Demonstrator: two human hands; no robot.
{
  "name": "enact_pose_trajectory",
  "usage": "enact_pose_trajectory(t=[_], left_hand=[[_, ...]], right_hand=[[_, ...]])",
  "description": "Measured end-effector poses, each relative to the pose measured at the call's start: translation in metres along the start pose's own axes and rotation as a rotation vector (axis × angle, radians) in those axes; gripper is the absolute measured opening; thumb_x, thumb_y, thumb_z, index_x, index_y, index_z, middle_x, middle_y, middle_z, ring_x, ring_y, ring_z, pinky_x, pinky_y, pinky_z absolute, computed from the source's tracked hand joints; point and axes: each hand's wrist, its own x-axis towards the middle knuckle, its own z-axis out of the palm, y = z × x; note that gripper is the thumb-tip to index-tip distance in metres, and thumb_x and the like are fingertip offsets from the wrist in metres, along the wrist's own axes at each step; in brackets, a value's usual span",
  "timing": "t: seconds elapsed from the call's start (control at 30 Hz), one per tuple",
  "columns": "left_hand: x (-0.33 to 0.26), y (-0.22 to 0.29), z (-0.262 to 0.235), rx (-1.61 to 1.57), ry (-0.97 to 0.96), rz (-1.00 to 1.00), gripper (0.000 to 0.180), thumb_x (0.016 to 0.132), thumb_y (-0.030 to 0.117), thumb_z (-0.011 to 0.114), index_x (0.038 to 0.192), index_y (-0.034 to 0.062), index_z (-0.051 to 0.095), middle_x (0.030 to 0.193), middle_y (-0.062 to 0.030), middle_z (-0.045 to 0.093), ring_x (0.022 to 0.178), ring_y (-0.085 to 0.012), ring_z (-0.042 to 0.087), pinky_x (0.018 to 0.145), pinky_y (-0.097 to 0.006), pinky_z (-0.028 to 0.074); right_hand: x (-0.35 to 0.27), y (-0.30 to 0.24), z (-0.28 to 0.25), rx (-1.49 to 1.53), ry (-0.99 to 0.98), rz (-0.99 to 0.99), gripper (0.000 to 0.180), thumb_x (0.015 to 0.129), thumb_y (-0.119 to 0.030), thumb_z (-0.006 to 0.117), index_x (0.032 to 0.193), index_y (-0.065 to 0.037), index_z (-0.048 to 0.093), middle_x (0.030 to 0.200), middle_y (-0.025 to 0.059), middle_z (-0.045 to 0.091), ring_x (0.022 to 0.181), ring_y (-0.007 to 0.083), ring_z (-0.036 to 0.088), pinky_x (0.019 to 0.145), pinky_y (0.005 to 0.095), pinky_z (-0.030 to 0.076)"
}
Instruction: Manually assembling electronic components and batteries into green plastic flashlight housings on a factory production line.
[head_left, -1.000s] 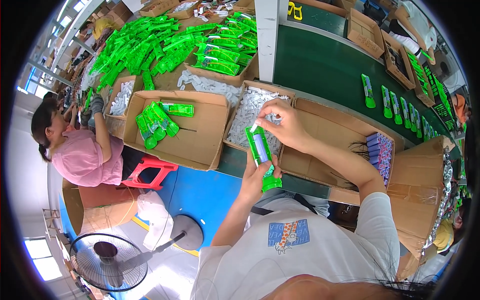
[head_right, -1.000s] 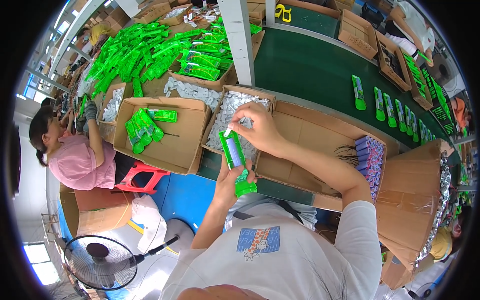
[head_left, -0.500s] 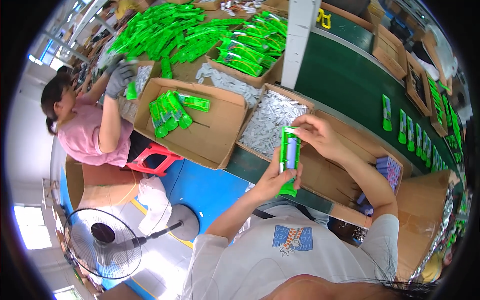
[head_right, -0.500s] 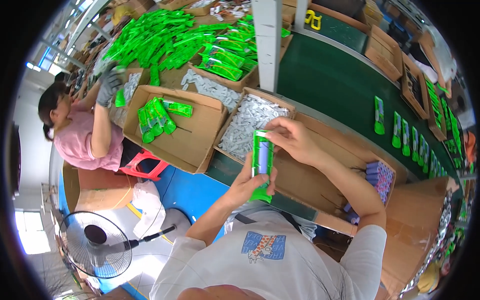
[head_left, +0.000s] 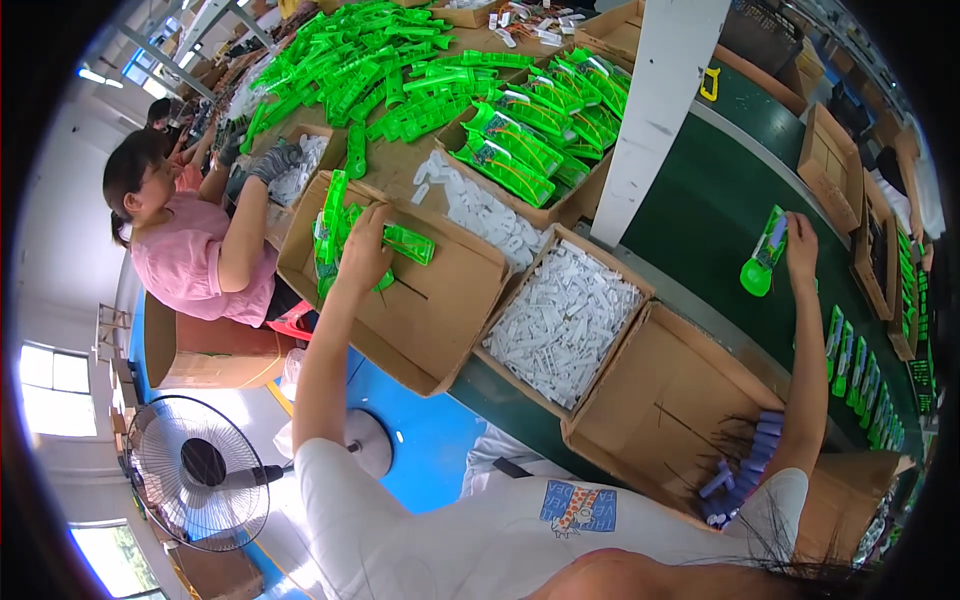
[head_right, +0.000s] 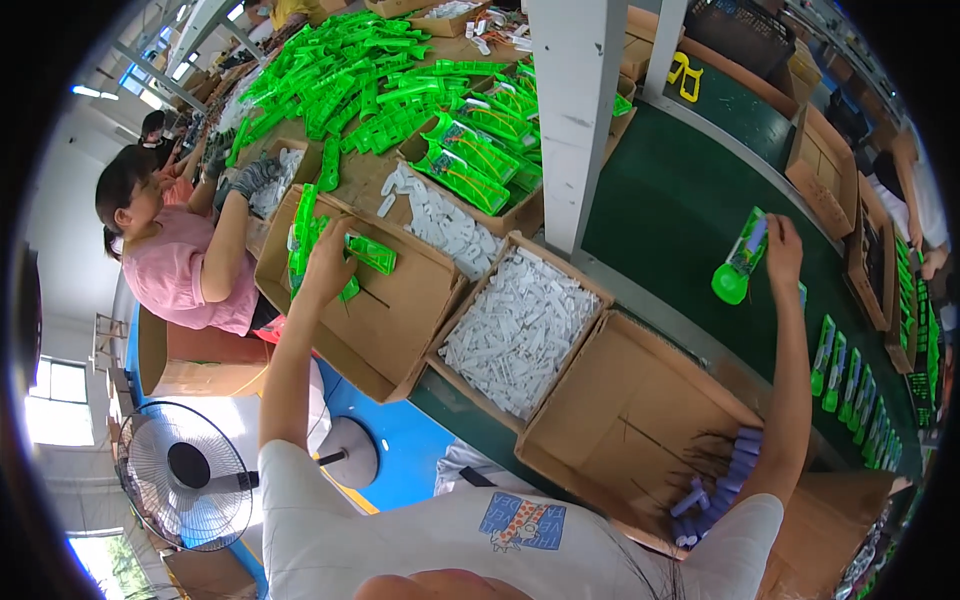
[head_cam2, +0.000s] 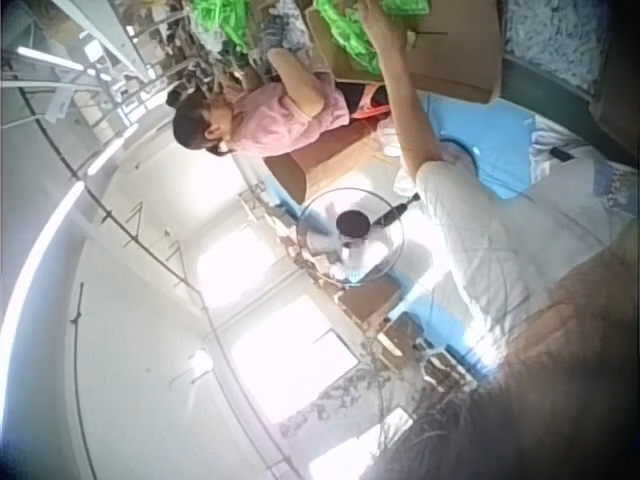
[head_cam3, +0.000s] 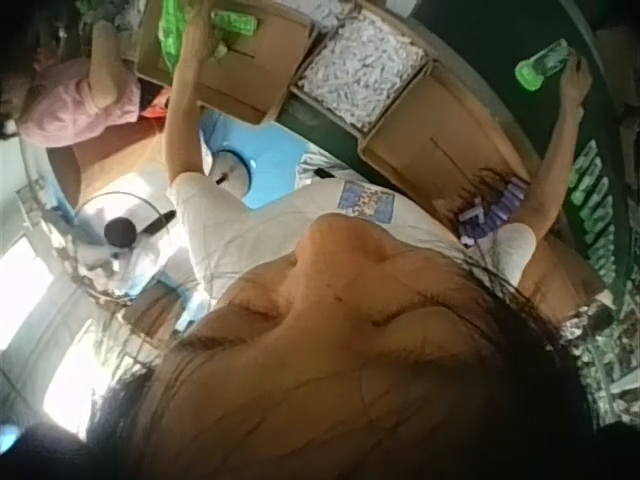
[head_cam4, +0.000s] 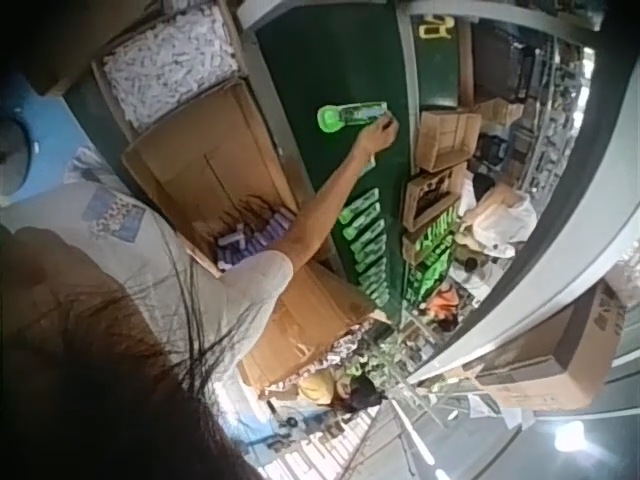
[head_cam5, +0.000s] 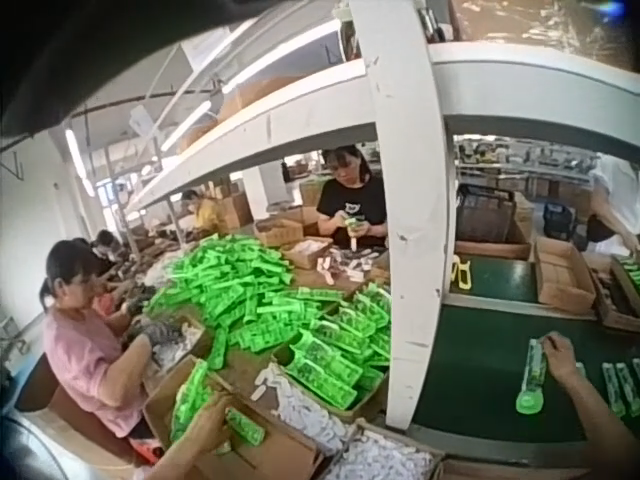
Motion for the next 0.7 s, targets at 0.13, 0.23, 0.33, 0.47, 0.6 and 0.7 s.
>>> enact_pose_trajectory(t=[0.13,0.23,0.33,0.47,0.6,0.7], left_hand=[[0.022,-0.03,-0.001,0.406,-0.242,0.329,0.053,0.067,-0.003,0.067,0.118,0.0079,0.055,0.118,-0.0117,0.054,0.116,-0.0307,0.051,0.096,-0.04,0.043],[0.022,-0.016,-0.023,0.323,-0.196,0.397,0.048,0.071,0.006,0.072,0.116,0.0044,0.054,0.112,-0.0128,0.056,0.103,-0.0309,0.057,0.086,-0.039,0.048],[-0.018,0.088,-0.045,-0.803,-0.091,-0.081,0.039,0.084,0.015,0.068,0.117,0.0025,0.052,0.1,-0.0119,0.061,0.085,-0.023,0.062,0.074,-0.033,0.051],[-0.099,0.207,-0.025,-1.671,-0.569,-0.454,0.031,0.095,0.018,0.055,0.122,0.0025,0.049,0.1,-0.0092,0.061,0.087,-0.019,0.061,0.072,-0.033,0.052],[-0.137,0.231,0.005,-2.017,-0.586,-0.63,0.025,0.094,0.008,0.051,0.117,-0.0001,0.051,0.104,-0.0093,0.058,0.096,-0.0194,0.059,0.082,-0.033,0.05],[-0.151,0.238,0.016,-1.934,-0.578,-0.513,0.032,0.092,0.001,0.047,0.124,-0.0005,0.044,0.115,-0.0132,0.056,0.097,-0.0202,0.059,0.082,-0.035,0.051]], right_hand=[[0.006,0.08,-0.008,-0.507,-0.194,-0.033,0.025,0.093,-0.03,0.053,0.106,-0.011,0.062,0.098,0.0148,0.064,0.095,0.0346,0.061,0.083,0.0414,0.047],[-0.013,0.055,-0.005,-0.88,0.231,-0.062,0.025,0.092,-0.028,0.055,0.111,-0.013,0.06,0.103,0.0128,0.063,0.102,0.0343,0.058,0.088,0.0453,0.045],[-0.044,-0.082,-0.009,-0.343,0.123,-0.433,0.019,0.088,-0.015,0.062,0.104,-0.007,0.06,0.101,0.0137,0.063,0.099,0.032,0.06,0.087,0.041,0.047],[-0.186,-0.288,0.012,0.232,-0.211,-0.859,0.024,0.086,-0.011,0.063,0.11,-0.011,0.063,0.125,0.0057,0.054,0.115,0.0236,0.051,0.09,0.0332,0.046],[-0.242,-0.303,0.014,0.148,-0.278,-1.401,0.027,0.072,-0.006,0.07,0.098,-0.012,0.066,0.118,0.0033,0.059,0.11,0.0229,0.053,0.088,0.0354,0.048],[-0.262,-0.294,0.01,0.518,-0.555,-0.914,0.017,0.069,0.004,0.06,0.076,-0.011,0.065,0.084,0.0026,0.065,0.085,0.0228,0.06,0.071,0.0321,0.052]])
